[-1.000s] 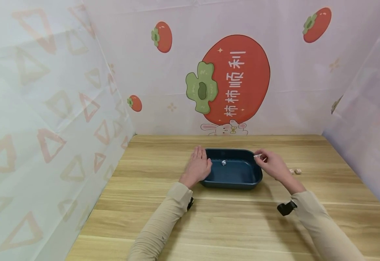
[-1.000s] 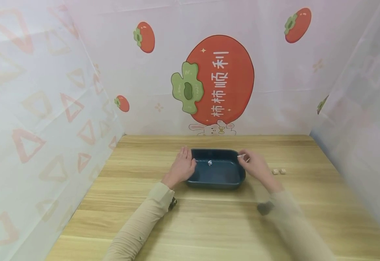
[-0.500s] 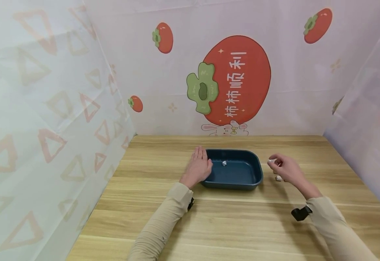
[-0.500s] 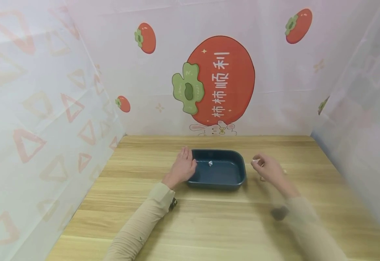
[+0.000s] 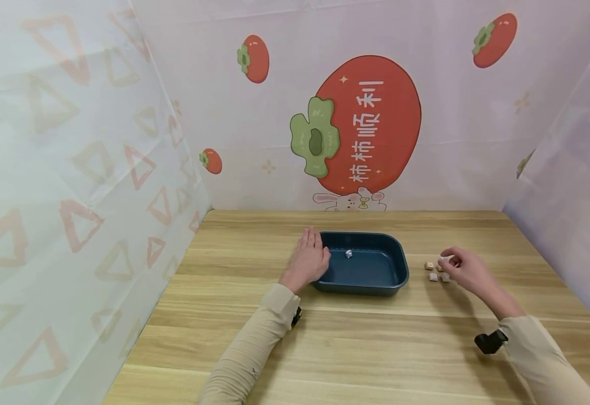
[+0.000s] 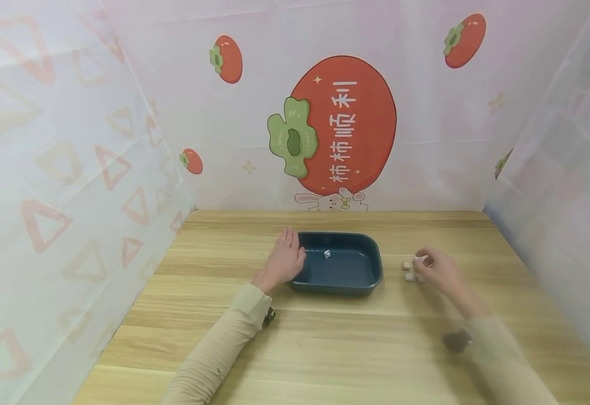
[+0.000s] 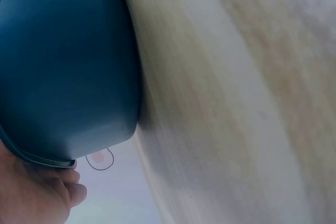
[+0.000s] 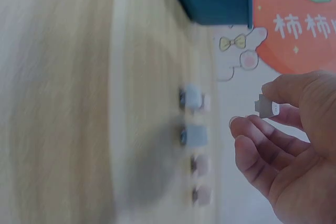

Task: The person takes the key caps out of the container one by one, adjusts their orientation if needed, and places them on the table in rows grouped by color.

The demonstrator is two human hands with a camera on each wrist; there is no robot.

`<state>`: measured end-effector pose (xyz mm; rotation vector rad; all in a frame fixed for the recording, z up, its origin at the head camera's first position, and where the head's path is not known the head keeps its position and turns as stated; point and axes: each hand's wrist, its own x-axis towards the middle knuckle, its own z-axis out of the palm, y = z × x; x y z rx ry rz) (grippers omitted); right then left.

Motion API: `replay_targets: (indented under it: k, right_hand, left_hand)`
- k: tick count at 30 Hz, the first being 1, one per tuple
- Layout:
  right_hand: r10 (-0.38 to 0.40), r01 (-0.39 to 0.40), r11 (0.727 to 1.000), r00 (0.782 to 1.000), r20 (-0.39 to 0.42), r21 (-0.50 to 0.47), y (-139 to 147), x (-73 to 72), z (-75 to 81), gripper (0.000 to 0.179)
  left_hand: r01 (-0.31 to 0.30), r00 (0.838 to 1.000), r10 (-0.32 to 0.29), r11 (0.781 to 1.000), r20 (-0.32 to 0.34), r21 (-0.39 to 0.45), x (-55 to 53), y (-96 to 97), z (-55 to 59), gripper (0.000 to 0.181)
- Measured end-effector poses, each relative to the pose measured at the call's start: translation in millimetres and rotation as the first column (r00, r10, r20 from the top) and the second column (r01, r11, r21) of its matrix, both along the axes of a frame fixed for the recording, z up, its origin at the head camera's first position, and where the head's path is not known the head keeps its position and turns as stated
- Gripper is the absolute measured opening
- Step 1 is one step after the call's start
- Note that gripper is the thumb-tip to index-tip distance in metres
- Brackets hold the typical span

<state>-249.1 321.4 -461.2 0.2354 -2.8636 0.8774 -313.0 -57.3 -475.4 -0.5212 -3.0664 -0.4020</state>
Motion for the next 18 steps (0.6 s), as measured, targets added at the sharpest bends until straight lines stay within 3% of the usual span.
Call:
replay_targets:
  k: [5,12,18]
  right_hand:
    - [-0.007,0.007,1.0,1.0,0.024,-0.005,13.8,1.8,-9.0,0.032]
    - [-0.04,0.04,0.999,0.999,-0.013,0.017,30.5,2.4,-22.9,0.028]
    - [-0.024,0.024,0.998,1.0,-0.007,0.062,41.1,3.8,-29.3,0.025]
  left_hand:
    - [0.003,1.0,-0.004,1.0,-0.011,-0.012,-2.1,0.0,-2.5,0.062]
    - [0.006,1.0,-0.006,1.0,-0.008,-0.009,-1.9,-0.2,-2.0,0.062]
    - [0.004,1.0,-0.004,1.0,0.007,-0.009,-1.6,-0.1,-0.2,0.062]
